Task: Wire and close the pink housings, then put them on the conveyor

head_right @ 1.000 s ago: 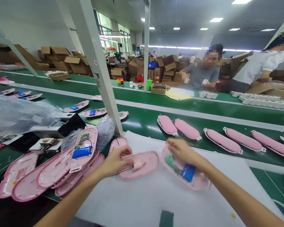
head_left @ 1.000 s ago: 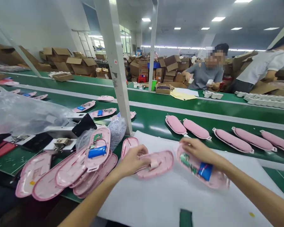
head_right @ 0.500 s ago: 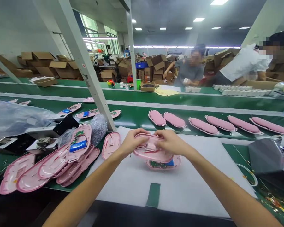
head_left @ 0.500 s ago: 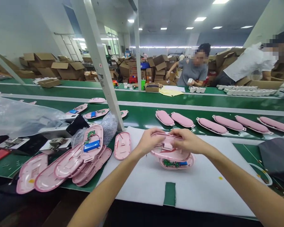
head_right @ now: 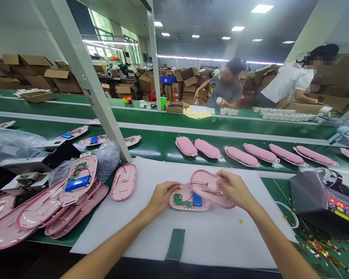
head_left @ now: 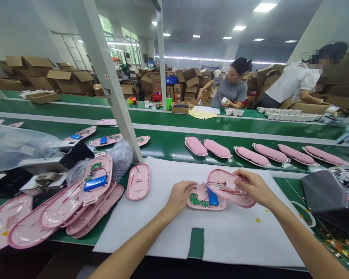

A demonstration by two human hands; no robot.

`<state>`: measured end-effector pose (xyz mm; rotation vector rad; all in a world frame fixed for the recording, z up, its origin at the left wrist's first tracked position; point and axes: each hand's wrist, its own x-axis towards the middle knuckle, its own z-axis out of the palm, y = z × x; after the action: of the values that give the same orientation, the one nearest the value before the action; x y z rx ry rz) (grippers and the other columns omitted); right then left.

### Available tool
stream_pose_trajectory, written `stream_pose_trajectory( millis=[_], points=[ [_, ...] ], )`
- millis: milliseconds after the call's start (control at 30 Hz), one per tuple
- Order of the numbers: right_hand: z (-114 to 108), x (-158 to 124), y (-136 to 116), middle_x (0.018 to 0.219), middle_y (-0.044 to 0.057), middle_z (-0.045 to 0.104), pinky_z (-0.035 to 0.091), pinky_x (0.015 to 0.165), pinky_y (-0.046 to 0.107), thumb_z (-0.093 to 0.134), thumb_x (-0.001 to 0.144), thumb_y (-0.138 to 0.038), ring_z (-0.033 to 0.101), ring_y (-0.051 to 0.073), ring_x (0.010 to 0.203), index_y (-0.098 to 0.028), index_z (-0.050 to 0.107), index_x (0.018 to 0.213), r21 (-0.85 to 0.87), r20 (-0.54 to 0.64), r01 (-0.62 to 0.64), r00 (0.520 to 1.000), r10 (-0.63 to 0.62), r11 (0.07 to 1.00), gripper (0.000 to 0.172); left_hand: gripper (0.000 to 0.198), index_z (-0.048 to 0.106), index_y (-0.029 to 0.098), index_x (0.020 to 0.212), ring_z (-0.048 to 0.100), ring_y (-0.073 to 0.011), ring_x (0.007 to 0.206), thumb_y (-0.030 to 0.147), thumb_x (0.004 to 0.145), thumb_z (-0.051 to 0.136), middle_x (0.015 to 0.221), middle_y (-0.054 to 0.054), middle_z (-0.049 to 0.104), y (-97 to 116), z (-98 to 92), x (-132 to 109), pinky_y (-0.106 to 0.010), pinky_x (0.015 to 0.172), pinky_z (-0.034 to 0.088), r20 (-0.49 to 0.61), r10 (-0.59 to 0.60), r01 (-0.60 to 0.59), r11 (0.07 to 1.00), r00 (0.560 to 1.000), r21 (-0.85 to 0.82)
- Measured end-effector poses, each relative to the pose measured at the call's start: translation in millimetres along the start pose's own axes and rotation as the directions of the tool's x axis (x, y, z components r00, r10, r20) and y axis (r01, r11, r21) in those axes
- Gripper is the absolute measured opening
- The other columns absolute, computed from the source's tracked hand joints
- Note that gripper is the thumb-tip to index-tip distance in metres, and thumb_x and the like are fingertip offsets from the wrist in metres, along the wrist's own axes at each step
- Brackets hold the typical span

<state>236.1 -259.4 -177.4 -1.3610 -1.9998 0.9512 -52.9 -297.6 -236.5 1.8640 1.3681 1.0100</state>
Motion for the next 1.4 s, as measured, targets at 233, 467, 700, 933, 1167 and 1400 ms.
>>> stream_pose_trajectory(
  millis=[233,467,700,933,1167,1400],
  points=[
    [35.8,18.8,-31.7,0.098,0.001,0.07,0.042,0.074,0.033,0.04,0.091,-0.032,0.062,0.021,0.085,-0.026,0.064,0.108,-0.404,-0.016,0.129,0.989,-0.148,0.906,0.03,0.032,0.069,0.02,0.11,0.061,-0.0183,0.087,0.032,0.1,0.041,0.096,-0.008,0.06,-1.8,-9.8,6.9,-0.032,0.083,0.053,-0.14,0.146,-0.134,0.987,0.979,0.086],
    [55.2,32.2,-47.3,0.094,0.001,0.071,0.04,0.067,0.029,0.04,0.091,-0.032,0.063,0.02,0.082,-0.025,0.065,0.106,-0.463,-0.176,0.112,0.961,-0.215,0.879,0.03,0.021,0.074,0.027,0.099,0.042,-0.0284,0.124,0.023,0.096,0.053,0.132,-0.008,0.05,3.0,-8.5,12.6,-0.049,0.106,0.041,-0.151,0.29,-0.234,0.923,0.945,0.306],
    [51.4,34.7,-45.5,0.094,0.002,0.071,0.041,0.068,0.029,0.044,0.089,-0.035,0.063,0.021,0.081,-0.025,0.067,0.107,-0.46,-0.127,0.152,0.964,-0.234,0.875,0.031,0.017,0.075,0.029,0.098,0.046,-0.0248,0.121,0.022,0.093,0.059,0.132,-0.007,0.047,-2.2,-2.1,12.6,-0.046,0.104,0.046,-0.354,0.255,-0.298,0.952,0.9,-0.074],
    [48.6,40.6,-39.5,0.094,0.001,0.071,0.041,0.071,0.029,0.047,0.087,-0.036,0.062,0.019,0.081,-0.024,0.067,0.101,-0.336,-0.021,0.141,0.987,-0.157,0.931,0.027,0.044,0.057,0.021,0.116,0.065,-0.0154,0.074,0.02,0.076,0.076,0.106,-0.006,0.066,-10.6,8.3,19.3,-0.028,0.068,0.057,-0.295,-0.095,-0.066,0.868,0.951,-0.492],
    [82.3,53.4,-48.0,0.086,-0.002,0.07,0.04,0.068,0.028,0.058,0.084,-0.039,0.062,0.017,0.076,-0.025,0.066,0.093,-0.371,0.004,0.169,0.984,-0.18,0.913,0.019,0.043,0.056,0.018,0.105,0.065,-0.0132,0.07,0.019,0.069,0.08,0.102,-0.006,0.064,0.0,10.2,16.2,-0.021,0.06,0.054,-0.174,-0.187,0.054,0.815,0.967,-0.576],
    [87.9,71.9,-30.4,0.092,0.003,0.072,0.048,0.076,0.032,0.062,0.083,-0.027,0.066,0.02,0.08,-0.02,0.069,0.095,-0.157,0.017,0.327,0.944,-0.328,0.932,0.016,0.032,0.063,0.013,0.098,0.062,-0.0151,0.066,0.038,0.077,0.066,0.086,-0.005,0.065,-12.0,7.1,22.5,-0.022,0.054,0.05,0.07,-0.186,0.193,0.81,0.98,-0.554]
  ],
)
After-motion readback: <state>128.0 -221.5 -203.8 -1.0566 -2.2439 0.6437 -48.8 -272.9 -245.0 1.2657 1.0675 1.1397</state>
